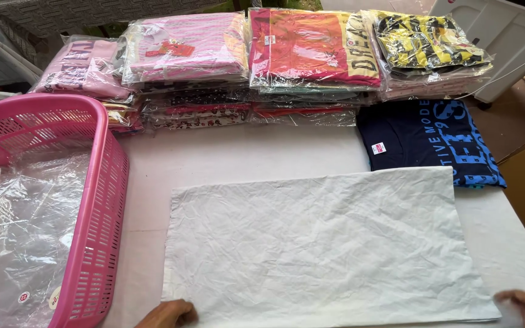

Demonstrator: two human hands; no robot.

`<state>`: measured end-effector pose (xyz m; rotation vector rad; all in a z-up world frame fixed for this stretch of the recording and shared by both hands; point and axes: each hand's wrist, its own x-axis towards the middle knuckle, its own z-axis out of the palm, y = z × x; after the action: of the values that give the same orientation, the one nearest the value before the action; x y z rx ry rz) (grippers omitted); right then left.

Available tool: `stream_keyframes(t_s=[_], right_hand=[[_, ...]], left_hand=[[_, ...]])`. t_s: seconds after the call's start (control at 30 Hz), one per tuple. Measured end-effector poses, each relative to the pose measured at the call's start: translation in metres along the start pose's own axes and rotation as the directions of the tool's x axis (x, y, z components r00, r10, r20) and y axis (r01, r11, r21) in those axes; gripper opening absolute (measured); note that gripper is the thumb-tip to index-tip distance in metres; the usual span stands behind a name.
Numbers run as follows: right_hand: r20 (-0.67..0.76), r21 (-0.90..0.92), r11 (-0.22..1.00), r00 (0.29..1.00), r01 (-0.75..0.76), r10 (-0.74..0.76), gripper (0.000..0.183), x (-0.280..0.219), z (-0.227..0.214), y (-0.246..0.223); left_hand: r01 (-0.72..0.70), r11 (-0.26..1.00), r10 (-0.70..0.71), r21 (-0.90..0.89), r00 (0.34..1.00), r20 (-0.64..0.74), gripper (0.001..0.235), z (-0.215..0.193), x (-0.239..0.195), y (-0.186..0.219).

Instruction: The person folds a white t-shirt on a table, places it into a clear plastic bag, and stacks it with other packaged clothes. They repeat this process for a dark blue t-shirt and a blue patterned cloth, folding each item and placing it into a plastic bag before stacking it.

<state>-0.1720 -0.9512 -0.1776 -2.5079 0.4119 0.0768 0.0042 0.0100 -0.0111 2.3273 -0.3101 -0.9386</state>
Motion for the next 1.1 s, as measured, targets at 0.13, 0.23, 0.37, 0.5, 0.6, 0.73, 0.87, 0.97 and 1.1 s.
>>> stream_keyframes(t_s=[0.13,0.23,0.37,0.5,0.6,0.73,0.87,0.97,1.1], right_hand=[[-0.208,-0.57,0.82,0.96,0.039,-0.189,0.042,0.026,0.01,-0.229],[-0.211,-0.259,0.902,0.891,0.345,-0.401,0.047,0.004,0.035,-0.408],[0.309,-0.115,0.614,0.615,0.781,-0.725,0.091,-0.008,0.118,-0.505],[0.409,-0.185,0.545,0.568,0.818,-0.714,0.084,-0.006,0.113,-0.519],[0.505,-0.35,0.761,0.795,0.545,-0.337,0.091,0.012,0.094,-0.461],[-0.206,-0.475,0.858,0.922,0.197,-0.326,0.083,0.023,0.05,-0.324],[-0.291,-0.48,0.867,0.957,-0.134,-0.013,0.088,0.021,0.025,-0.263],[-0.27,-0.815,0.416,0.9,-0.403,0.342,0.085,0.024,0.016,-0.307],[-0.314,-0.667,0.734,0.942,-0.129,-0.12,0.087,0.047,0.048,-0.4]], left_hand=[[-0.14,0.986,0.152,0.086,0.977,-0.153,0.05,-0.035,0.005,0.108],[-0.331,0.901,0.431,0.282,0.767,-0.476,0.054,-0.011,0.048,0.163],[-0.468,0.79,0.603,0.397,0.71,-0.363,0.073,0.067,0.105,0.213],[-0.523,0.76,0.613,0.386,0.774,-0.16,0.086,0.097,0.108,0.211],[-0.489,0.724,0.625,0.486,0.764,-0.163,0.087,0.092,0.101,0.172],[0.053,0.838,0.455,0.543,0.481,-0.749,0.08,0.069,0.095,0.062],[0.592,0.716,0.012,0.37,0.52,-0.854,0.088,0.031,0.076,-0.05],[0.627,0.68,0.034,0.379,0.489,-0.872,0.091,0.033,0.09,-0.115],[0.727,0.423,-0.281,0.542,0.673,-0.684,0.099,-0.019,0.078,0.081]])
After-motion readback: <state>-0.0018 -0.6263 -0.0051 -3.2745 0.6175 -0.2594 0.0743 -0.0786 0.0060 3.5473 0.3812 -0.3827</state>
